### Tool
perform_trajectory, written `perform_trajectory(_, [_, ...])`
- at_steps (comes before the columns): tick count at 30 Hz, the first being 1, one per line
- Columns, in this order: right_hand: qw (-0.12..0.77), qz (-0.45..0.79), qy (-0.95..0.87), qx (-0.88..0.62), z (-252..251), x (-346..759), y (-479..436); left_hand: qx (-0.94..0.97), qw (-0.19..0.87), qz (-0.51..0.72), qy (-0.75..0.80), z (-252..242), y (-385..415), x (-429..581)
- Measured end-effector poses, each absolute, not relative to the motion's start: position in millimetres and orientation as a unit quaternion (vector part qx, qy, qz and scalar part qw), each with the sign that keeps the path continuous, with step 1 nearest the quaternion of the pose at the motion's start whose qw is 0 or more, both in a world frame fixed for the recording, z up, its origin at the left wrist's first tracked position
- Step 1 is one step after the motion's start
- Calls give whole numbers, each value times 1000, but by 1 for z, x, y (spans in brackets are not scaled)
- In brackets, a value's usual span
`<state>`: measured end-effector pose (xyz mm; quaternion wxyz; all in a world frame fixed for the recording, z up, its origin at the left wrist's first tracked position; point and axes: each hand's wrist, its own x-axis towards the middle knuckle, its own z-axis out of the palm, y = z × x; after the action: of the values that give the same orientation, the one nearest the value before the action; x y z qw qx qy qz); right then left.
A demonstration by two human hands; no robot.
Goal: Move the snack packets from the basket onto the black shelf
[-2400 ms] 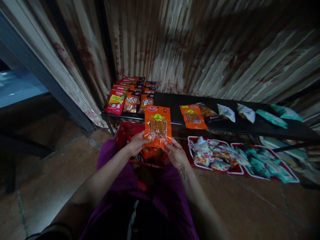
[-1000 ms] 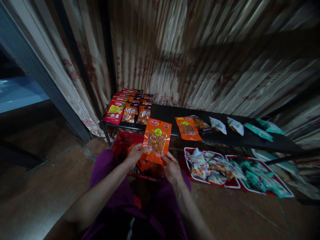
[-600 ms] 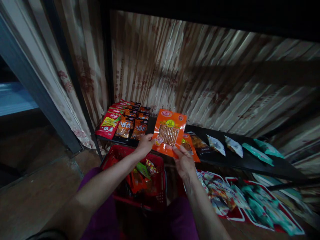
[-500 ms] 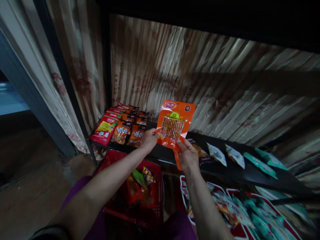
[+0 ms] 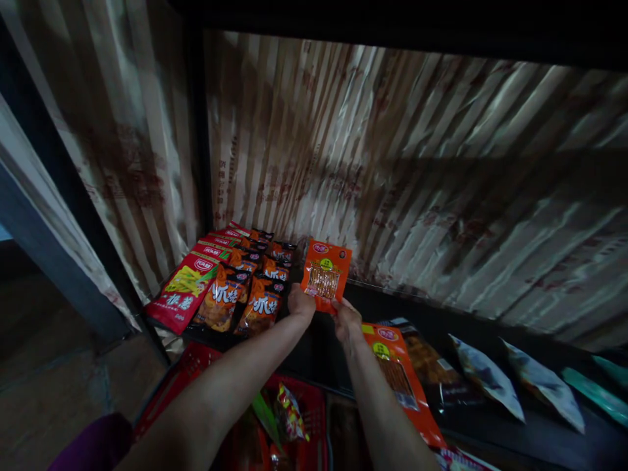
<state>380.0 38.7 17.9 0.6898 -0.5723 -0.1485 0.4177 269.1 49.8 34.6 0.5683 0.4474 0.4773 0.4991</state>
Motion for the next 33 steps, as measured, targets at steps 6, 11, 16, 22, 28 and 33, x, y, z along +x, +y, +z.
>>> perform_trajectory(6, [691, 405, -178, -572, -9, 382, 62, 419, 477, 468, 615, 30, 54, 276])
perform_trajectory(11, [676, 416, -187, -578, -20, 383, 60, 459, 455, 441, 623, 22, 45, 276])
perform_trajectory(16, [666, 399, -206, -596, -24, 383, 61, 449, 456, 434, 634, 9, 46, 281])
perform_trajectory(22, [666, 383, -204, -607, -25, 380, 76, 457, 431, 431, 648, 5, 57, 287])
perform_trajectory(28, [658, 361, -199, -630, -35, 381, 93, 456, 427, 420, 659, 9, 69, 285])
perform_trajectory(33, [640, 338, -236, -649, -49, 385, 109, 492, 407, 406, 653, 13, 74, 284])
